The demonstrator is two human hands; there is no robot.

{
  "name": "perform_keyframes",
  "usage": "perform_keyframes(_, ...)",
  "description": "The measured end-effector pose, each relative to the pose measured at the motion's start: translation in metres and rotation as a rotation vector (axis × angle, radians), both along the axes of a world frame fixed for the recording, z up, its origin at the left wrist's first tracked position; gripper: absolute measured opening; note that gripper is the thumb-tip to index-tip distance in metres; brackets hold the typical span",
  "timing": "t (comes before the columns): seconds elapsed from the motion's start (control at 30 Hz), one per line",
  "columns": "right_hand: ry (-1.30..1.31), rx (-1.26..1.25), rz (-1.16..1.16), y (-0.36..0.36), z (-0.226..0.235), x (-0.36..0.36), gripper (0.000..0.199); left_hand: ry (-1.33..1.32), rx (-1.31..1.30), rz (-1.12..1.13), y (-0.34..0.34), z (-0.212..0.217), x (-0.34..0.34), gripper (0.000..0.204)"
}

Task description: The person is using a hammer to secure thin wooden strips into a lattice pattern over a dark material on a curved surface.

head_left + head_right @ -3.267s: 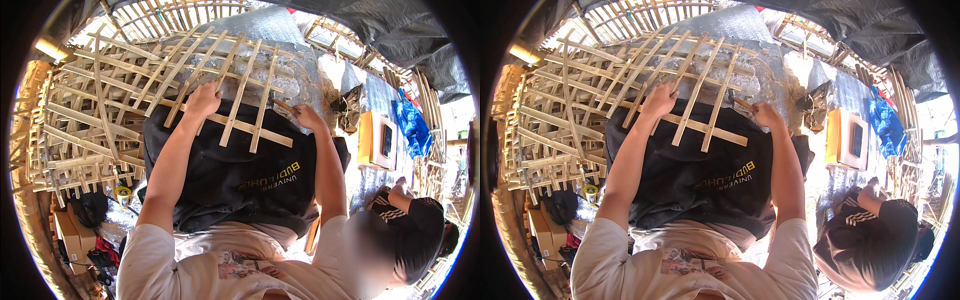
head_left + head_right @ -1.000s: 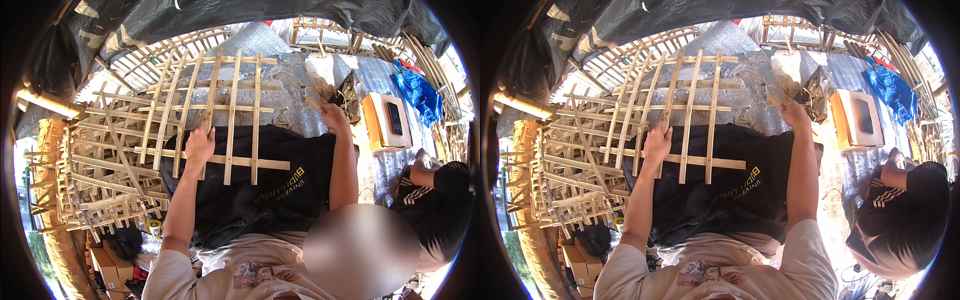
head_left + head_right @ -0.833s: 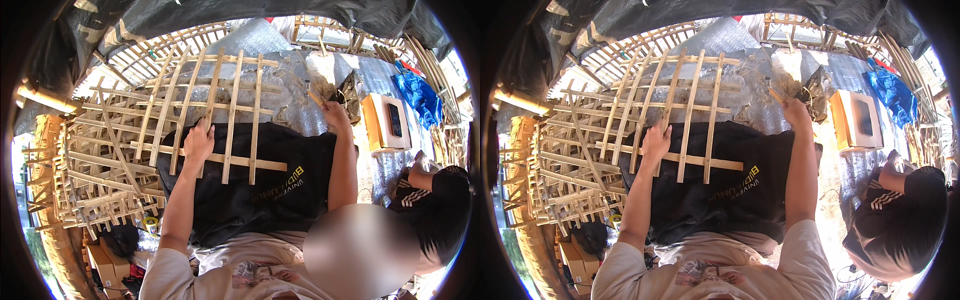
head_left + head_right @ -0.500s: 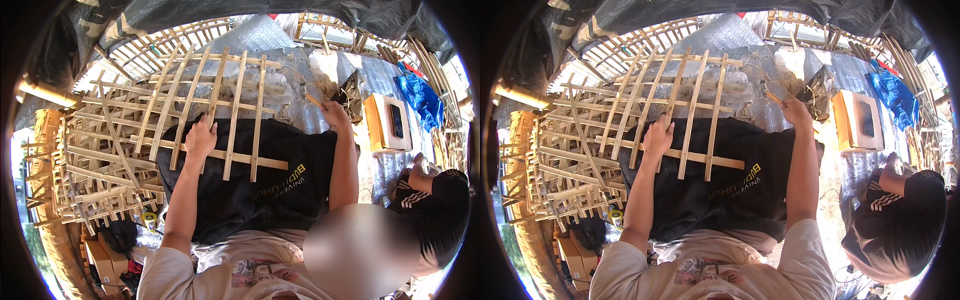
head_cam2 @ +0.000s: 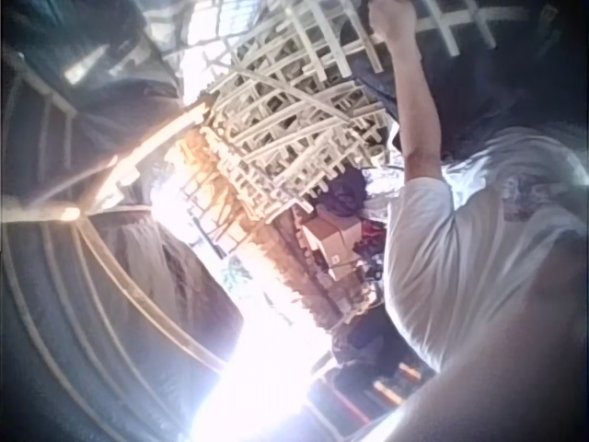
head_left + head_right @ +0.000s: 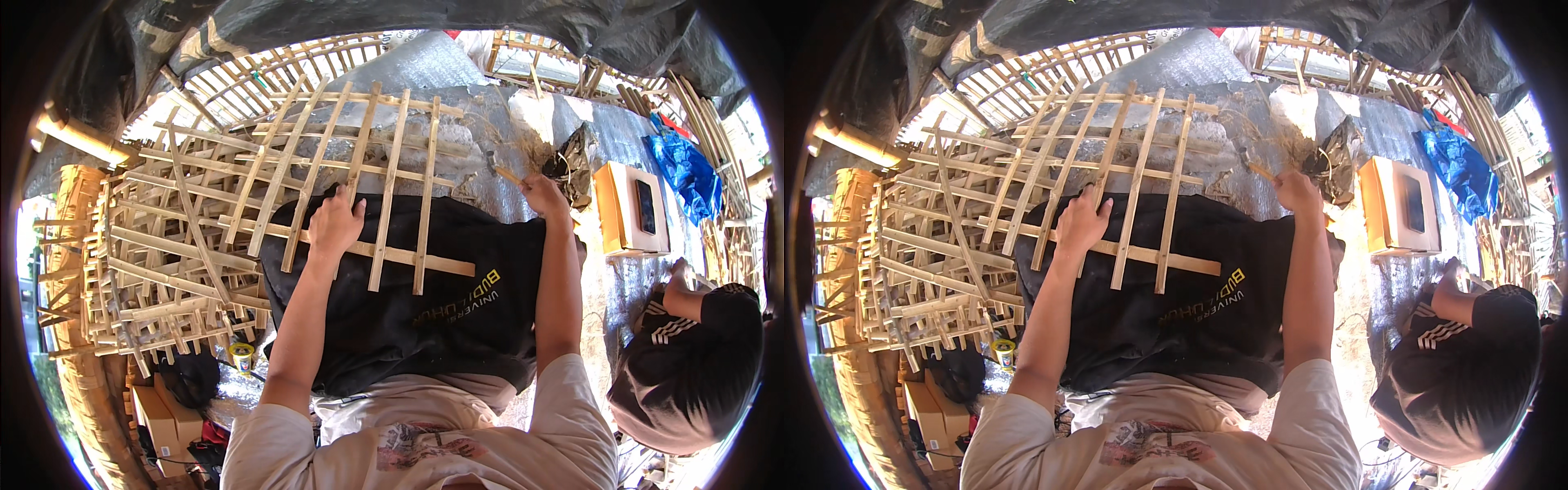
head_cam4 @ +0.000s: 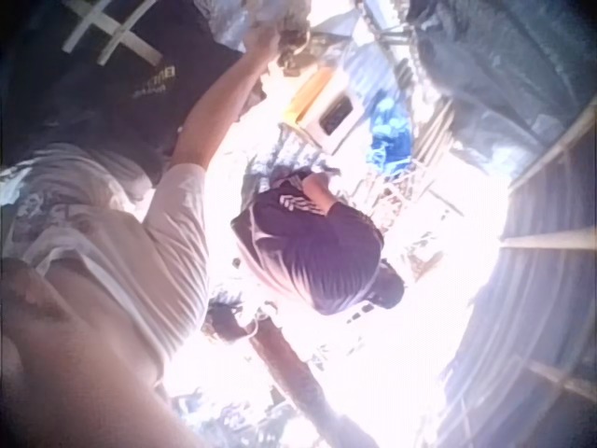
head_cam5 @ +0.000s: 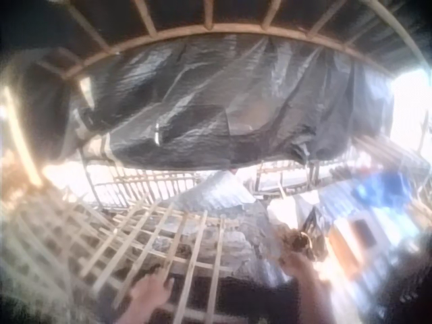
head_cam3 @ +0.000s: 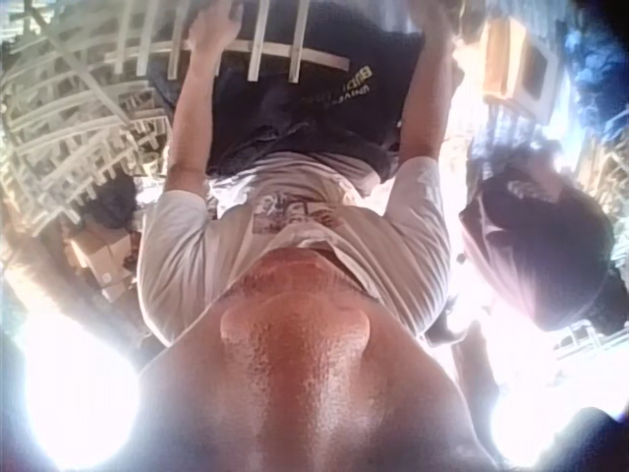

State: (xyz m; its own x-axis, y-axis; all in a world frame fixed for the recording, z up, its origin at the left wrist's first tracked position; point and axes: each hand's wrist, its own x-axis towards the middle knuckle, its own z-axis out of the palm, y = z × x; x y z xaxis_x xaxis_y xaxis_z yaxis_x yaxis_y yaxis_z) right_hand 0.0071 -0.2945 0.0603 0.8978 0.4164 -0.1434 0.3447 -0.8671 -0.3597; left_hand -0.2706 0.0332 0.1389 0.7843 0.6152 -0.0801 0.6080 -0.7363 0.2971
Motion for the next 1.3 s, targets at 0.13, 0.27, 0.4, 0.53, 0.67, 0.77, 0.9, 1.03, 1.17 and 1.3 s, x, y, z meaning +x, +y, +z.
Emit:
perform_keyframes(0.13,0.036,-0.050,0.009,0.004,0.006,-0.004,0.026,0.016,-0.014,-0.005,0.007,0.001,0.002,0.044)
perform_keyframes(0.27,0.040,-0.070,0.014,0.003,0.007,-0.001,0.027,0.028,-0.072,-0.019,0.010,0.002,0.010,0.046)
perform_keyframes(0.4,0.046,-0.053,-0.019,0.010,0.017,-0.011,0.027,-0.077,0.021,-0.034,0.024,-0.019,0.005,0.054)
perform_keyframes(0.53,0.064,-0.098,-0.016,0.012,0.026,-0.017,0.027,-0.016,-0.064,-0.032,0.036,-0.006,0.014,0.062)
perform_keyframes(0.67,0.072,-0.106,-0.046,0.005,0.023,-0.012,0.028,-0.092,0.028,-0.037,0.022,0.039,0.017,0.049)
perform_keyframes(0.77,0.055,-0.126,-0.029,0.006,0.020,-0.010,0.029,-0.097,0.111,-0.029,0.025,0.064,0.021,0.027)
perform_keyframes(0.9,0.071,-0.103,-0.038,0.009,0.024,-0.014,0.029,-0.511,0.208,-0.178,0.044,0.077,0.027,0.013)
perform_keyframes(1.03,0.083,-0.097,-0.040,0.010,0.028,-0.014,0.028,-0.611,0.441,-0.365,0.055,0.082,0.034,0.012)
perform_keyframes(1.17,0.080,-0.088,-0.078,0.005,0.021,-0.012,0.028,-0.680,0.266,-0.191,0.030,0.102,0.036,0.045)
perform_keyframes(1.3,0.071,-0.095,-0.045,0.008,0.020,-0.011,0.027,-0.550,-0.018,-0.081,0.042,0.099,0.037,0.063)
